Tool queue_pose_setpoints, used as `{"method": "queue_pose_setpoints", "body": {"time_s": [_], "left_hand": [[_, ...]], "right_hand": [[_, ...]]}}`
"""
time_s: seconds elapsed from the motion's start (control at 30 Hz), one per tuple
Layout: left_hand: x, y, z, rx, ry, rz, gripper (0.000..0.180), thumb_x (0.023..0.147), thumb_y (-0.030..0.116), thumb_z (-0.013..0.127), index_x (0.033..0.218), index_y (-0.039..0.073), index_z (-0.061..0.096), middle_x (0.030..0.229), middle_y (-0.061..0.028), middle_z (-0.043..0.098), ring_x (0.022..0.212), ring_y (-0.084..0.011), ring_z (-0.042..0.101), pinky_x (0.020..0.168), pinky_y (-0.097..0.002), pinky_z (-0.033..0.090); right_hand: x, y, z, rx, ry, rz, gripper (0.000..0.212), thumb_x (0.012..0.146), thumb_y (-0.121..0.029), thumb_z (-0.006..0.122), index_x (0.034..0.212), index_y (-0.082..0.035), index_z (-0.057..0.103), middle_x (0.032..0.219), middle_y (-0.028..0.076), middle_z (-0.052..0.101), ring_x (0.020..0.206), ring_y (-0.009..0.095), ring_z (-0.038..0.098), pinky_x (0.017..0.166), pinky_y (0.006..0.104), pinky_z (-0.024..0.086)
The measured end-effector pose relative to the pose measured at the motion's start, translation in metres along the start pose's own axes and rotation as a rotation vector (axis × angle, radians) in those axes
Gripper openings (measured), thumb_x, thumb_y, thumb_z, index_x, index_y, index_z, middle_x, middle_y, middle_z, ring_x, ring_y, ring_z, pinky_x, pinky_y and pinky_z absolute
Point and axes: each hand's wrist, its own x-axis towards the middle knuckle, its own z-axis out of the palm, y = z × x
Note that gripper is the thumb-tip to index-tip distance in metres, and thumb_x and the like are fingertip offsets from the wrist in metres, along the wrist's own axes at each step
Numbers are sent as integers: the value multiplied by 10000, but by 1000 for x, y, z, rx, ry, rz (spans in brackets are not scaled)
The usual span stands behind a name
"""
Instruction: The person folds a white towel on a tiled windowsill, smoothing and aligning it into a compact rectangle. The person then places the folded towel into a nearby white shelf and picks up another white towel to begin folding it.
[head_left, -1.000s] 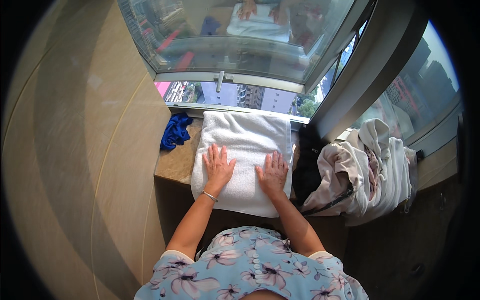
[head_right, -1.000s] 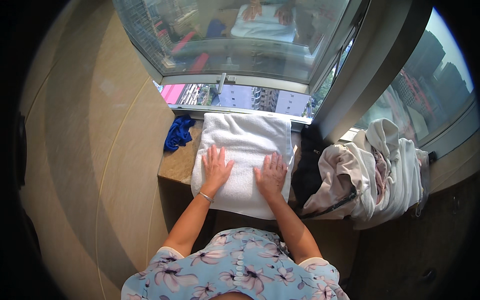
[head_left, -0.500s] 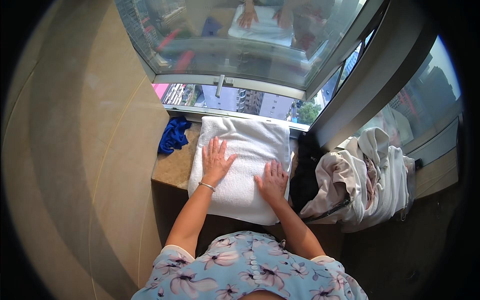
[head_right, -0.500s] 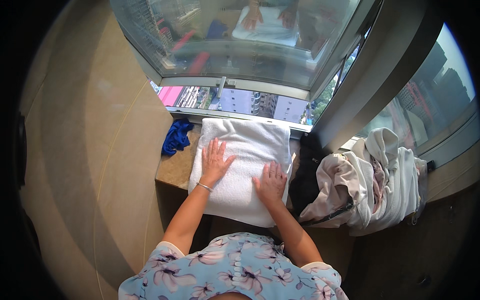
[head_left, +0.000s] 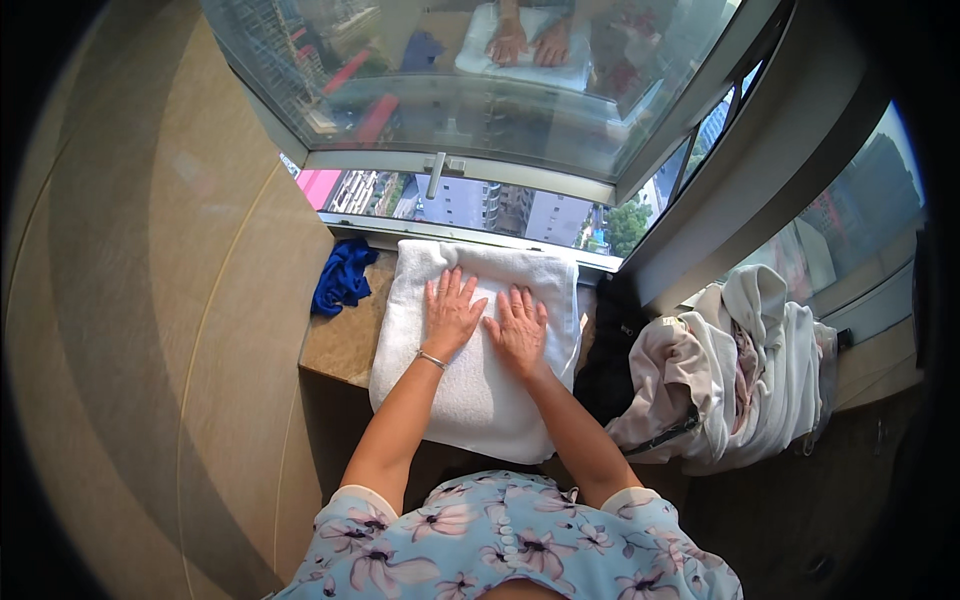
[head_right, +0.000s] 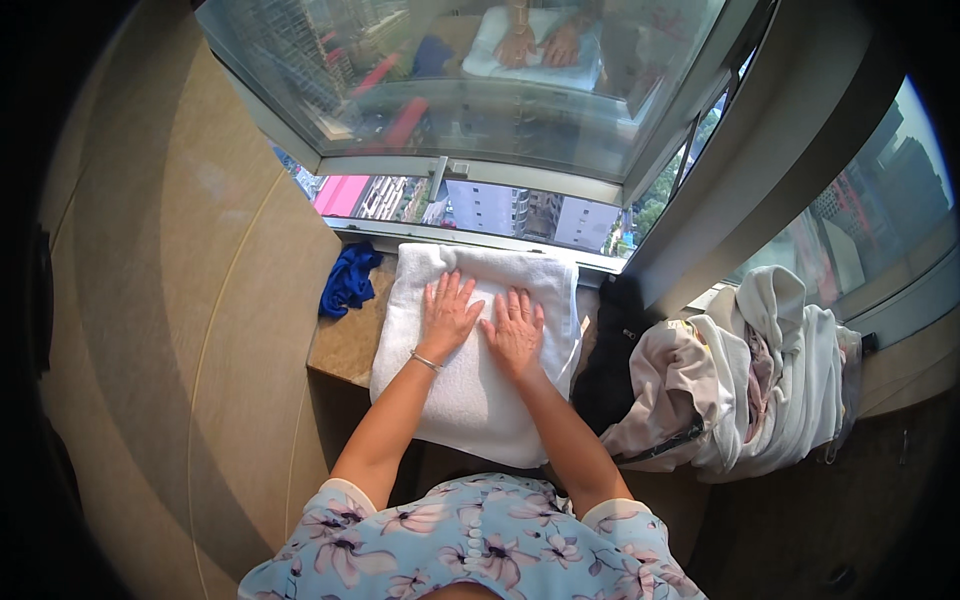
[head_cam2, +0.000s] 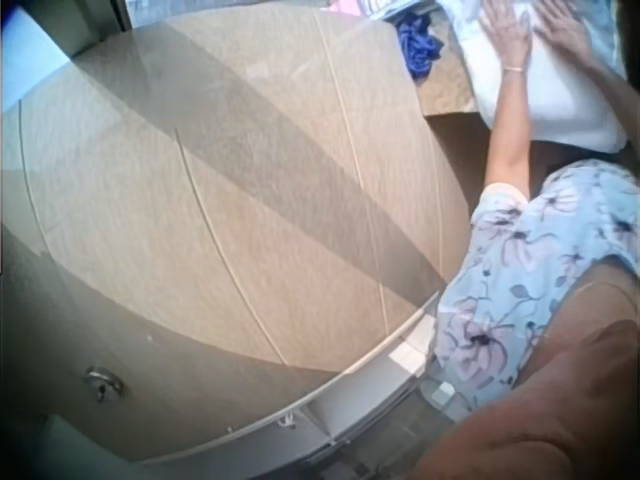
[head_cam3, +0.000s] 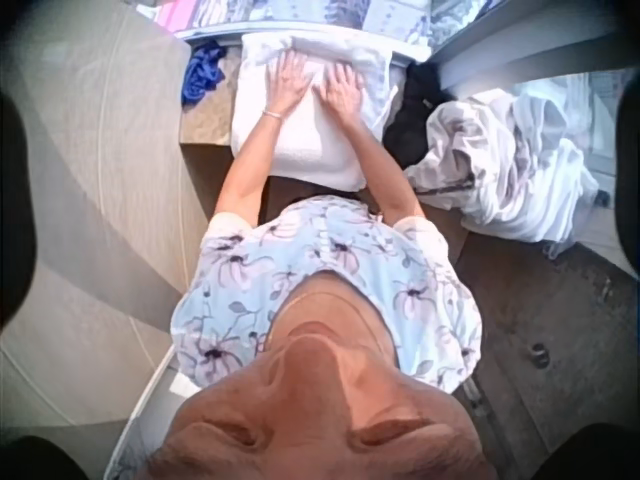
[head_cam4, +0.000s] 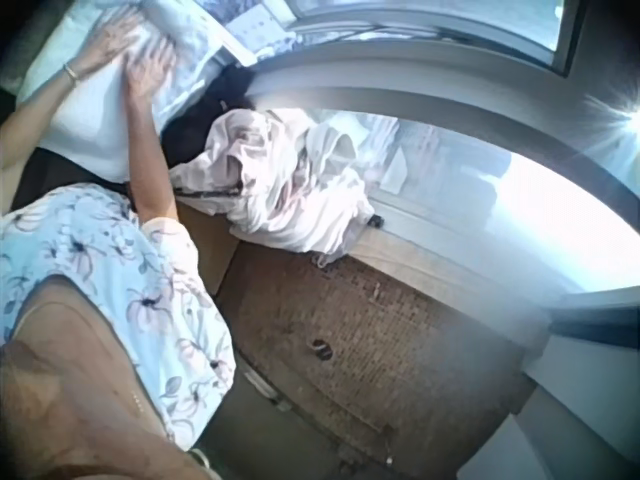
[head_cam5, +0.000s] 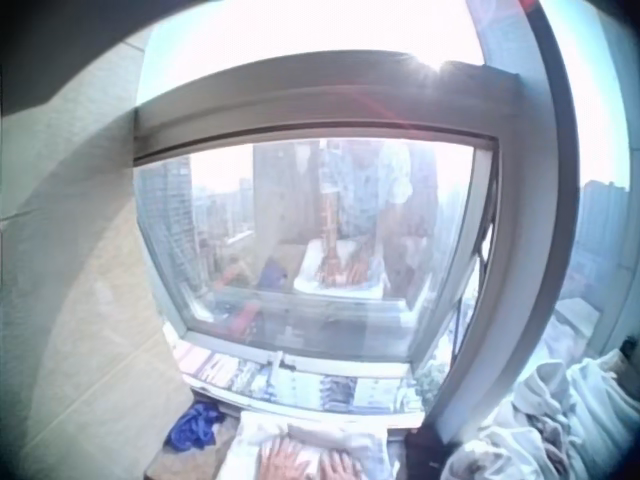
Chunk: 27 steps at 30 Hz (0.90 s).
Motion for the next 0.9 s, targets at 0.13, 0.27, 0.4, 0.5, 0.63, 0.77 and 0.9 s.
{"method": "queue_pose_setpoints", "body": {"time_s": [0.13,0.27,0.4,0.5,0.63,0.77,0.9], "left_hand": [[2,-28,-9,45,40,-60,640,1014,537,495,1484,105,525,1616,-162,382,1531,-325,270,1244,-542,117],[-2,-45,-17,79,122,-188,679,998,557,521,1509,111,489,1615,-197,362,1530,-358,254,1234,-569,133],[-17,-49,-37,64,33,-438,718,995,582,508,1551,136,421,1585,-248,365,1513,-410,257,1203,-613,177],[-34,-53,-41,86,-22,-457,723,1005,595,473,1568,148,392,1543,-275,394,1488,-435,279,1179,-625,215],[-54,-48,-41,117,83,-395,695,1002,549,514,1535,110,432,1464,-264,463,1391,-424,396,1134,-564,301],[-73,-45,-49,101,159,-353,622,966,462,608,1454,86,515,1322,-219,551,1220,-401,514,1032,-530,396],[-83,-33,-65,58,96,-400,599,951,409,646,1431,67,538,1349,-210,554,1246,-396,515,1045,-520,403]], "right_hand": [[-1,39,-16,-70,-28,123,660,943,-537,588,1422,-84,553,1564,98,460,1482,268,350,1178,513,204],[-5,51,-19,-57,-64,185,686,939,-539,588,1448,-84,520,1576,91,436,1500,264,317,1170,550,209],[-5,50,-22,-54,-112,206,692,947,-525,582,1463,-71,499,1596,100,400,1509,275,299,1157,610,239],[-14,49,-21,-49,-138,191,696,955,-505,586,1474,-54,483,1605,113,383,1512,281,296,1149,638,253],[-30,46,-23,21,-118,179,693,956,-467,604,1486,-42,465,1608,132,375,1515,291,295,1157,654,237],[-49,38,-34,50,-126,156,695,956,-449,604,1489,-29,453,1610,149,370,1516,306,295,1153,658,244],[-60,30,-52,15,-189,161,690,953,-428,606,1482,-12,454,1603,178,372,1514,315,299,1151,642,246]]}}
